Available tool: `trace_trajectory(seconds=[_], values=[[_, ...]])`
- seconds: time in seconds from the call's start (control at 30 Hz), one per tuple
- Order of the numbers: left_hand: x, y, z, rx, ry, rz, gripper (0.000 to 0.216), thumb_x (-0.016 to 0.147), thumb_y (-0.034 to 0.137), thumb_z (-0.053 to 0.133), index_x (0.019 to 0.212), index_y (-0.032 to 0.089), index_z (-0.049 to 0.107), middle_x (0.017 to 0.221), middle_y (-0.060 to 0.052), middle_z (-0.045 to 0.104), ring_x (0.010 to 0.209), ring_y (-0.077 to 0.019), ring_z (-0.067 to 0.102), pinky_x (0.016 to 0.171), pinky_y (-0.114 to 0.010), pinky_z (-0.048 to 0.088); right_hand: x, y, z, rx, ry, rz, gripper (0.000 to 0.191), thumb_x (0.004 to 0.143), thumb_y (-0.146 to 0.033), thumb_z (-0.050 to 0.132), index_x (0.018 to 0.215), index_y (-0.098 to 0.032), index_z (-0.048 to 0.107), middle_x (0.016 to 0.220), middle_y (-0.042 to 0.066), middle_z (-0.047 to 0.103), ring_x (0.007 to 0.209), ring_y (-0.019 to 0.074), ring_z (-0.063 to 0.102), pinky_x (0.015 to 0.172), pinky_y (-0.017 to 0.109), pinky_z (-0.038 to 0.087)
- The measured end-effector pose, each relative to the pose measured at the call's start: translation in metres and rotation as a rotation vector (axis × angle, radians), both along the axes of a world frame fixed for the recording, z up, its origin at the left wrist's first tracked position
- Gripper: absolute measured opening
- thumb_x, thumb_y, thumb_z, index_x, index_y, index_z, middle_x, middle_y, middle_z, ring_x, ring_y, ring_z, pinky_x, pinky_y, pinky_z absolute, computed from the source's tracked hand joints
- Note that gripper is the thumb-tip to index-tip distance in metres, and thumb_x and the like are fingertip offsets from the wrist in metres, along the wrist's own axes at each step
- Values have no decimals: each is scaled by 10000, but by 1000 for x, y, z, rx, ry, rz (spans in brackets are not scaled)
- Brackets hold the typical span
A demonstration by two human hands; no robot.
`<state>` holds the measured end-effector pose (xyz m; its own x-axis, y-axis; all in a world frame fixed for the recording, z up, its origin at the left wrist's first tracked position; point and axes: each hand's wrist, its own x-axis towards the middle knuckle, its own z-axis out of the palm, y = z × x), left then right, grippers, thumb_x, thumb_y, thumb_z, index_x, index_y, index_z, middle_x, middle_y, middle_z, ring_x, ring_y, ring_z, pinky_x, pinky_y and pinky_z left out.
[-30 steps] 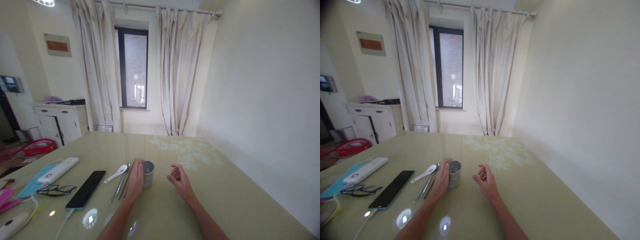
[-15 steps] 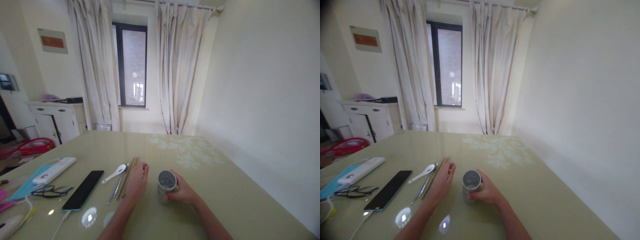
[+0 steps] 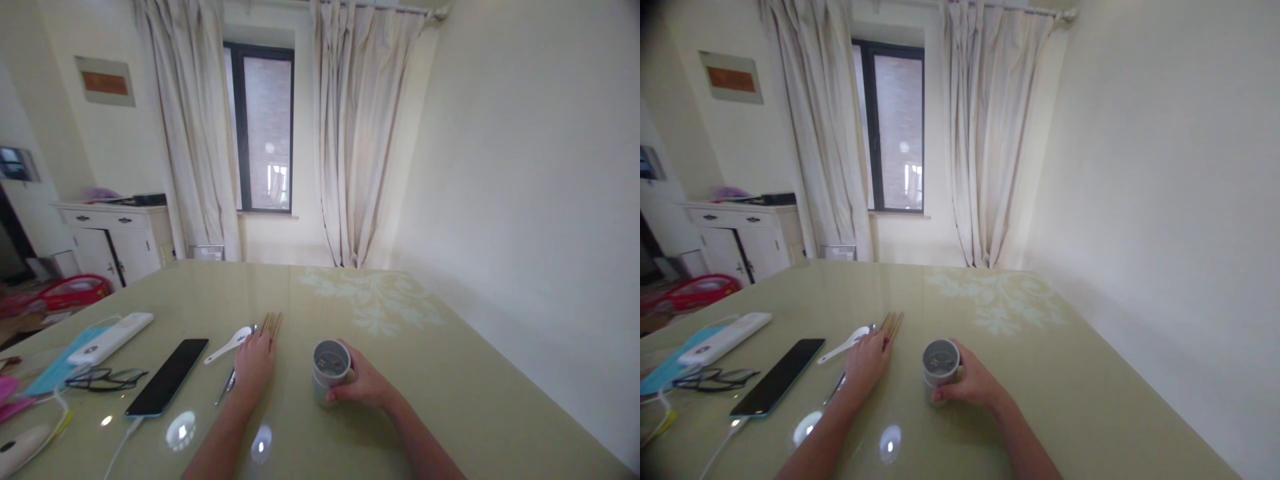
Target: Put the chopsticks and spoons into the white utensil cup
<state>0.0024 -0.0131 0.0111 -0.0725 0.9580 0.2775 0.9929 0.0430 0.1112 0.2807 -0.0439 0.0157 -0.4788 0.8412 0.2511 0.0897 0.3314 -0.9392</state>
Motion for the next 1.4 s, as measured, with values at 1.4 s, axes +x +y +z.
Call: trace_trajectory(seconds=[1.4], values=[[57, -37, 26, 261, -1044, -769, 216, 977, 365, 685, 1067, 271, 858, 1006, -75, 775, 949, -218, 728, 832, -302, 588, -8, -8, 27, -43, 271, -210, 430, 916, -571, 798, 1218, -264, 790, 1258, 101, 781, 1203, 310, 693, 1064, 473, 538]])
